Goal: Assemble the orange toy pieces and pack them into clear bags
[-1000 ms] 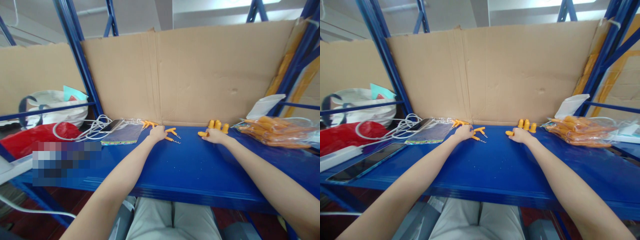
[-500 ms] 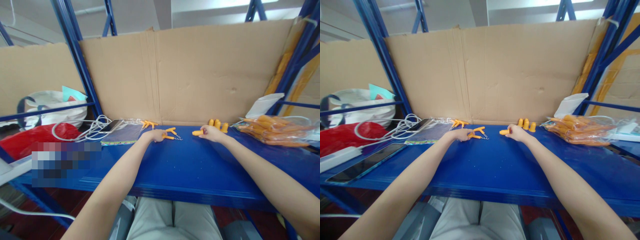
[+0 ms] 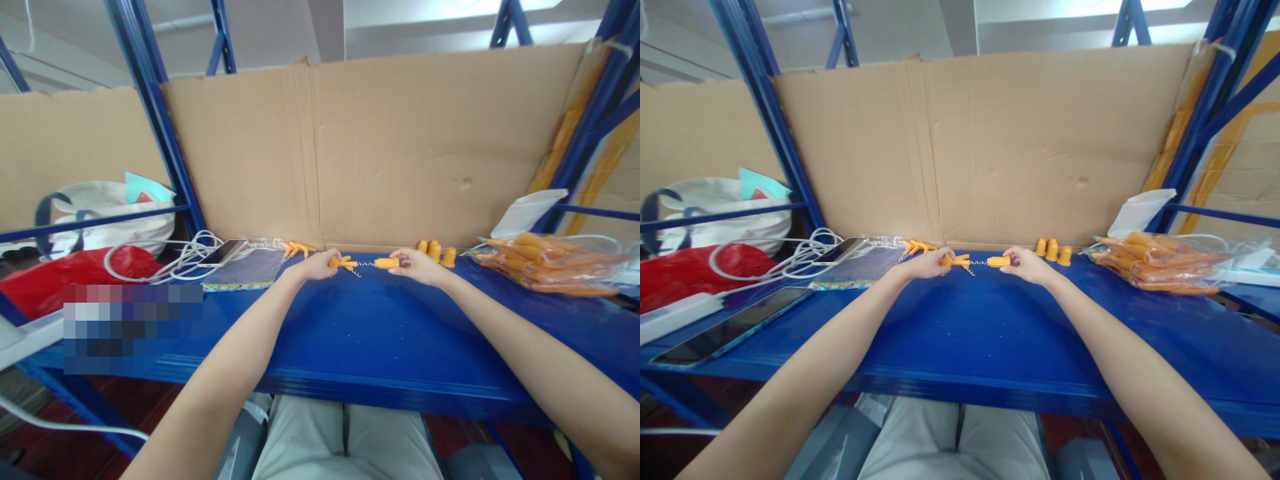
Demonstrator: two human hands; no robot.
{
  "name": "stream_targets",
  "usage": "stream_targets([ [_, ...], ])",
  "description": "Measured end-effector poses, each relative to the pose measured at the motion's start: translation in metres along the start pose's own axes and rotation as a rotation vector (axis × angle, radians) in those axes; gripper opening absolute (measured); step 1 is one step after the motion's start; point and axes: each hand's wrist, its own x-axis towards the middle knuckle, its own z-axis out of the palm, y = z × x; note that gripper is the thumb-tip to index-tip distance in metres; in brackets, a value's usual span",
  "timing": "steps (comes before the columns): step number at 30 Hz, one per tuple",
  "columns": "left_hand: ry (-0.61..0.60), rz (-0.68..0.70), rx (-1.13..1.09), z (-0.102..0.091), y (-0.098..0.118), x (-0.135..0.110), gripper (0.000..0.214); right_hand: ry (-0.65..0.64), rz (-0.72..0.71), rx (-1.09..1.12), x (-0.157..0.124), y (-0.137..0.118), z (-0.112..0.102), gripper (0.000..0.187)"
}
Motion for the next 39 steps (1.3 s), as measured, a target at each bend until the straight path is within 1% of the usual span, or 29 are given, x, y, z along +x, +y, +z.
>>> stream_targets([
  [4,0.01,0.021,-0.027,0.002,-0.003,0.002,0.036,0.012,-0.005,0.007,0.001,0.001,0.002,0.032],
  [8,0.016,0.023,-0.019,0.002,-0.002,0.002,0.036,0.012,-0.003,0.014,0.001,0.001,0.003,0.033],
  [15,0.038,0.019,-0.002,0.002,-0.002,0.002,0.032,0.011,0.019,0.031,-0.001,-0.001,-0.003,0.03],
  [18,0.042,0.017,-0.008,0.002,0.001,0.001,0.031,-0.004,0.002,0.052,0.0,-0.003,-0.003,0.031],
  [24,0.089,0.043,-0.046,0.002,0.008,-0.001,0.026,-0.031,-0.046,0.092,0.001,-0.007,0.003,0.032],
  [32,0.078,0.009,-0.006,0.001,0.006,-0.002,0.026,0.007,-0.016,0.022,0.0,-0.006,-0.006,0.03],
  [39,0.097,0.023,-0.011,0.004,0.004,0.0,0.026,-0.005,-0.006,0.066,0.001,-0.004,-0.001,0.03],
])
